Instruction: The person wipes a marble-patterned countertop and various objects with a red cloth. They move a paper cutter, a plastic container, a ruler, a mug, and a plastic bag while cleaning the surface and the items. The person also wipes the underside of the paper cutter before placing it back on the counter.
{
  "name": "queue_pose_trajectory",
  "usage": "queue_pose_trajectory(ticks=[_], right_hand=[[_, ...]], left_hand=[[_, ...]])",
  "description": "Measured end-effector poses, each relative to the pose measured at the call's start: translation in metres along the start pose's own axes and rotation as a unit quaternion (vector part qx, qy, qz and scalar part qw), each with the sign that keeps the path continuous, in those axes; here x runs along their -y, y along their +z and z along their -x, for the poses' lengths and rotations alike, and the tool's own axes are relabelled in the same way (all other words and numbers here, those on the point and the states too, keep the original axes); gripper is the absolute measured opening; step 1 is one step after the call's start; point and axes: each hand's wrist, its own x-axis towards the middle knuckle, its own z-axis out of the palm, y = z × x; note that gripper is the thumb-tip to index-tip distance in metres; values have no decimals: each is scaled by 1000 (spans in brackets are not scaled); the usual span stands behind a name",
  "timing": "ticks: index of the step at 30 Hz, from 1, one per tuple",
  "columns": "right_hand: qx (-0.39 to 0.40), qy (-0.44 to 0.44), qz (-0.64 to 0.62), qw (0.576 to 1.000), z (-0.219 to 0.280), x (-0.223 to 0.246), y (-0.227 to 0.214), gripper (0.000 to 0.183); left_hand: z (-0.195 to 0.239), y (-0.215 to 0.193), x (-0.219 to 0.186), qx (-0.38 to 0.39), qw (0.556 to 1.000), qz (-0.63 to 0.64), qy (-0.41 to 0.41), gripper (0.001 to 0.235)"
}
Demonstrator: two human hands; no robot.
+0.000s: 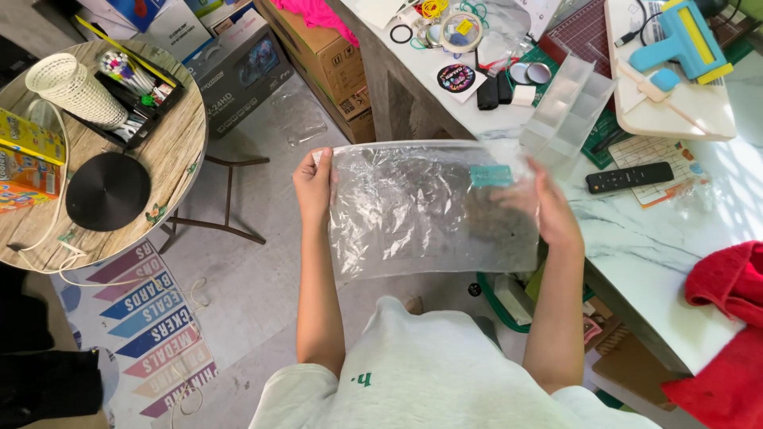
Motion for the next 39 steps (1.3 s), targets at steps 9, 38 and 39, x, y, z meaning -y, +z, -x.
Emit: queue_pose_trajectory(ticks=[9,38,39], right_hand=[[2,11,59,998,-18,-42,-13,23],[-163,-68,-1,984,26,-25,-44,24],[-152,-65,24,986,26,-33,-49,19]], left_hand=[[-13,-7,41,10,997,67,-34,32],[5,17,81,253,963,-10,-93,42],[5,16,89,255,962,-5,-99,43]])
